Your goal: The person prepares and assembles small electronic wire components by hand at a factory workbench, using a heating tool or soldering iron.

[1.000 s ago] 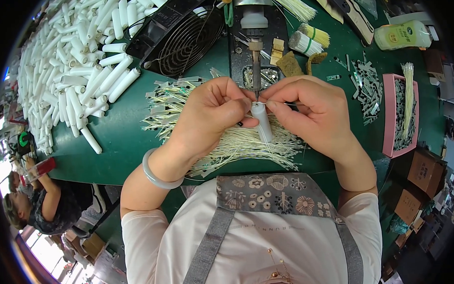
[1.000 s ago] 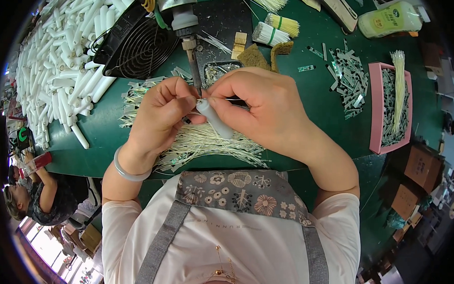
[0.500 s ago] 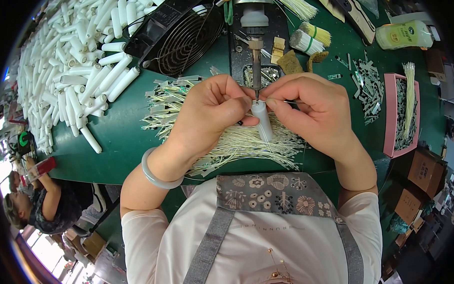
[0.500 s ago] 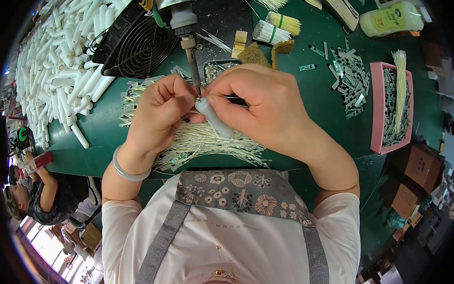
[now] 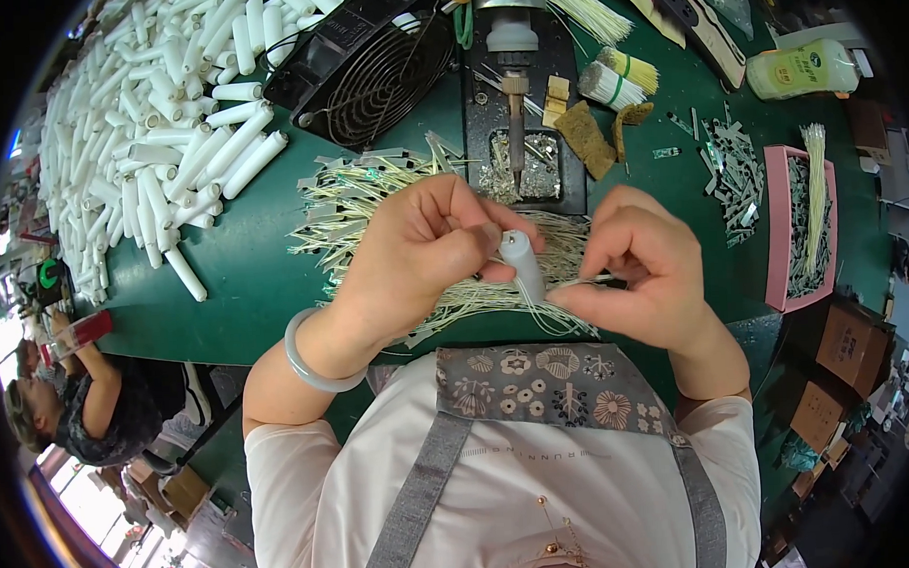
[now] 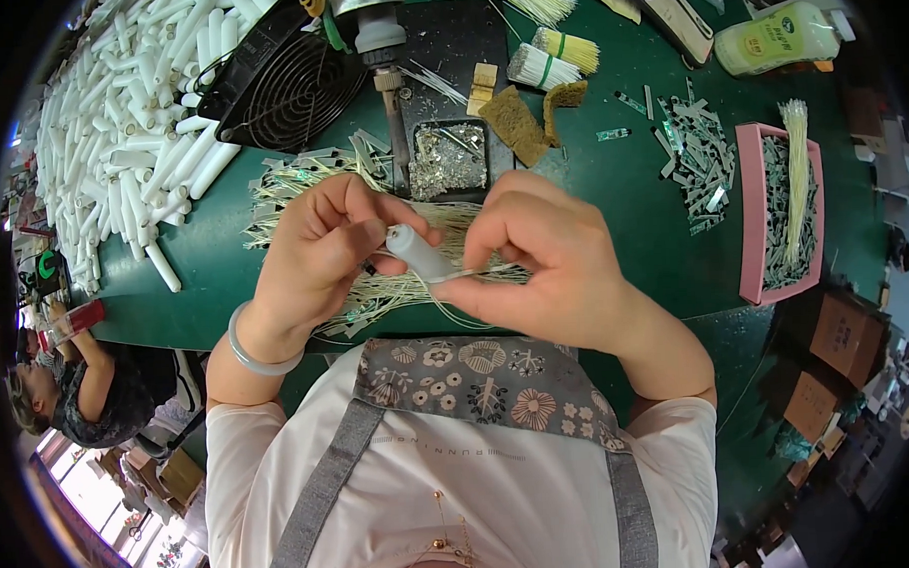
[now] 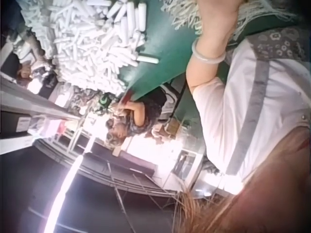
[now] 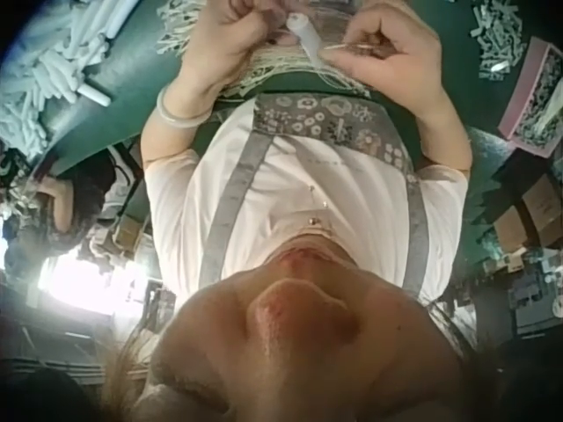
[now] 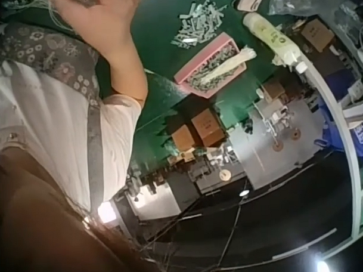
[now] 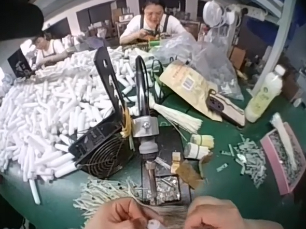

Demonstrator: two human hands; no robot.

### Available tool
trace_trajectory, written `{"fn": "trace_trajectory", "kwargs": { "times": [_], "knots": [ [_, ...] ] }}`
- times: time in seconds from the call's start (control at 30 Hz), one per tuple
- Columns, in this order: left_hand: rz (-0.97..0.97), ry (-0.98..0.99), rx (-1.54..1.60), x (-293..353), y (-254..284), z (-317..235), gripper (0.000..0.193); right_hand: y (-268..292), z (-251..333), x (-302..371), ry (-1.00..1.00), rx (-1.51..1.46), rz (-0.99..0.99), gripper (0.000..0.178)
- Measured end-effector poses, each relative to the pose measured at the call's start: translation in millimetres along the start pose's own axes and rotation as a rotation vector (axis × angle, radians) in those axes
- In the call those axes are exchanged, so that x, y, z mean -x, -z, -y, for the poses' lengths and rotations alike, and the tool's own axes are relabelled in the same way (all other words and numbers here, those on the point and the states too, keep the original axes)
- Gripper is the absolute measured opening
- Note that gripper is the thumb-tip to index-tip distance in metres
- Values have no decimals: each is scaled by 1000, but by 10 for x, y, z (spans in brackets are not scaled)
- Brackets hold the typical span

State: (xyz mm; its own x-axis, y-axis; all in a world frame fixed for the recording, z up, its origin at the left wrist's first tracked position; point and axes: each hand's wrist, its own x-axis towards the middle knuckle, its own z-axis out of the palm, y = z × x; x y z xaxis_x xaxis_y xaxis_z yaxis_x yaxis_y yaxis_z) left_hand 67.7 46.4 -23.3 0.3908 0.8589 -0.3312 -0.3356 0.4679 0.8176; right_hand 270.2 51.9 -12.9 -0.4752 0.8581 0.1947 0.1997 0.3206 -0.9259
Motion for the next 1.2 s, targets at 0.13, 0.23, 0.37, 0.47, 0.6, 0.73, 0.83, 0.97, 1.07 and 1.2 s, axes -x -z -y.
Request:
{"fn": "trace_trajectory", "kwargs": {
  "times": [0.13,0.23,0.37,0.47,0.6,0.73,0.83,0.97,1.07,1.2],
  "knots": [
    [9,-19,-9,111,-42,-43,9,-105,-17,69,71,52,-38,30],
    [9,-11,-34,194,-63,-80,9,-254,15,120,61,-9,-28,34],
    [-36,-67,-34,341,-94,-57,7,-323,67,195,35,30,68,35],
    [-86,-28,-2,471,-105,-130,6,-372,150,162,112,73,56,35],
    [-205,-421,-44,918,86,-270,8,-382,183,108,220,-62,124,33],
    [-382,-577,-642,1768,483,-576,12,-255,161,113,167,-113,95,31],
    [-732,85,-1428,1925,575,-770,27,-283,168,119,74,-154,50,26],
    [-842,-207,-1677,1208,903,-539,26,-339,191,79,102,-59,98,23],
    [-803,-376,-1715,689,1062,-443,26,-319,237,72,139,-21,109,21],
    [-868,-338,-1970,321,1252,-314,21,-292,225,120,108,8,66,20]
  ]
}}
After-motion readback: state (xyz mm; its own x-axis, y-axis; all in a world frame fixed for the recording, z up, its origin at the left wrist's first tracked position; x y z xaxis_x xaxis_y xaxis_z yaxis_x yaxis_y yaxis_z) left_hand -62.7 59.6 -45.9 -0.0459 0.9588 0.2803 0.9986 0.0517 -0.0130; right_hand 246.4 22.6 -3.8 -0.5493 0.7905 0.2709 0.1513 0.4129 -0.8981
